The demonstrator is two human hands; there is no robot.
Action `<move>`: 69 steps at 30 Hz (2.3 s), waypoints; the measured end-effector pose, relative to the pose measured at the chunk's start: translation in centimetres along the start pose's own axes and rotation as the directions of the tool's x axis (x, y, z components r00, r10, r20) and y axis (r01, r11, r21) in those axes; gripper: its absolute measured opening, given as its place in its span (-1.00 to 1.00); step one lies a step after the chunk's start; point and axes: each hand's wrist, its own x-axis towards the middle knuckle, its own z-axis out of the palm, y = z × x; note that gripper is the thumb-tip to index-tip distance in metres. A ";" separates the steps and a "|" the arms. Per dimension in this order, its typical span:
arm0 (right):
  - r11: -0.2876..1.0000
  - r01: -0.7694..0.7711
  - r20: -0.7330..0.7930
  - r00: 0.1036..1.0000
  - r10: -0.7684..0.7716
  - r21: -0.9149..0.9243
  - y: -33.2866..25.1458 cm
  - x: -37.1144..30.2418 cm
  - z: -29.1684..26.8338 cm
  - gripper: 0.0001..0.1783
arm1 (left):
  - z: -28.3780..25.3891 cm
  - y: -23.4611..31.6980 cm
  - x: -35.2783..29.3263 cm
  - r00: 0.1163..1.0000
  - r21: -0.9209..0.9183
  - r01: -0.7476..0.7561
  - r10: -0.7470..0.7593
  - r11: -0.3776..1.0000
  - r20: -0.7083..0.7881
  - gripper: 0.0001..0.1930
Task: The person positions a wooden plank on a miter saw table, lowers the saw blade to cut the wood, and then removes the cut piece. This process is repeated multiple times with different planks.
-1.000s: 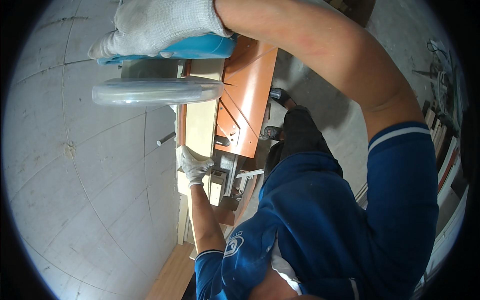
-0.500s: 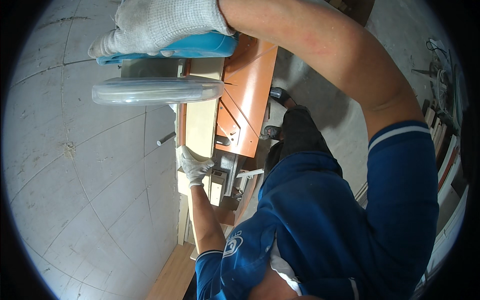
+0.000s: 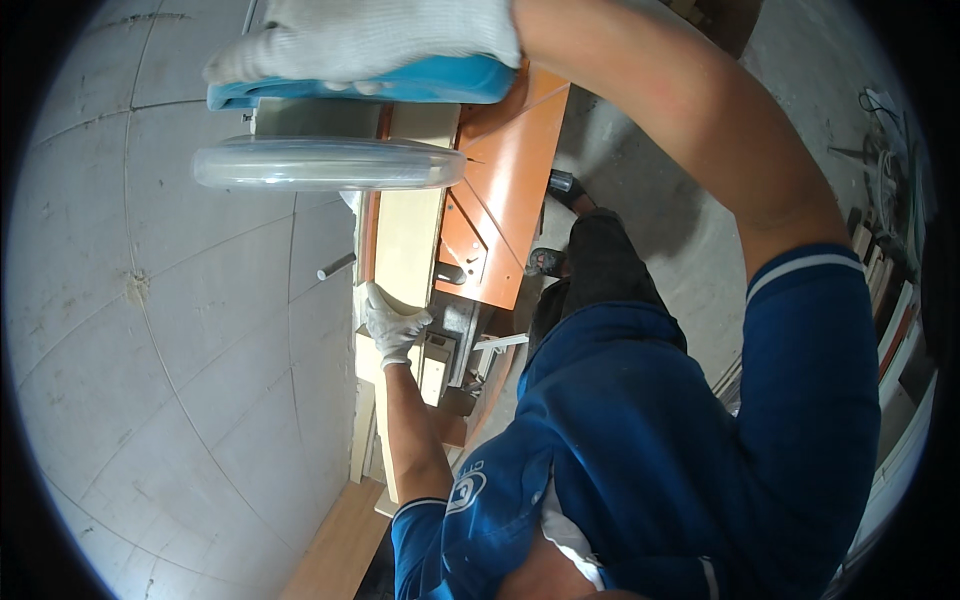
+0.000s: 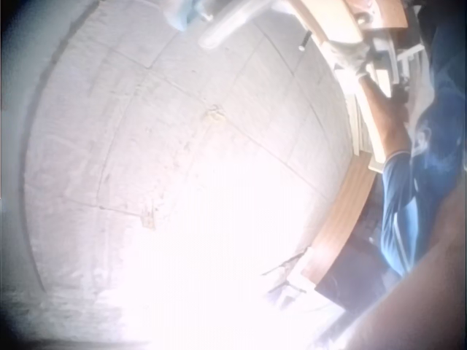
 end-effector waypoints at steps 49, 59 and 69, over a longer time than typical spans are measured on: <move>0.940 -0.022 -0.375 0.920 -0.114 -0.339 37.3 32.2 -8.7 -0.37 | 0.7 2.3 -0.6 0.880 0.402 0.412 -0.472 0.817 0.057 0.22; 0.938 -0.153 -0.158 0.982 0.107 -0.310 35.8 37.0 -9.4 -0.37 | 1.4 1.1 -0.7 0.875 0.315 0.441 -0.480 0.840 0.055 0.29; 0.796 0.067 0.086 0.985 -0.148 0.602 37.8 35.2 -10.2 -0.30 | 0.5 2.7 0.0 0.870 0.314 0.459 -0.492 0.831 0.028 0.34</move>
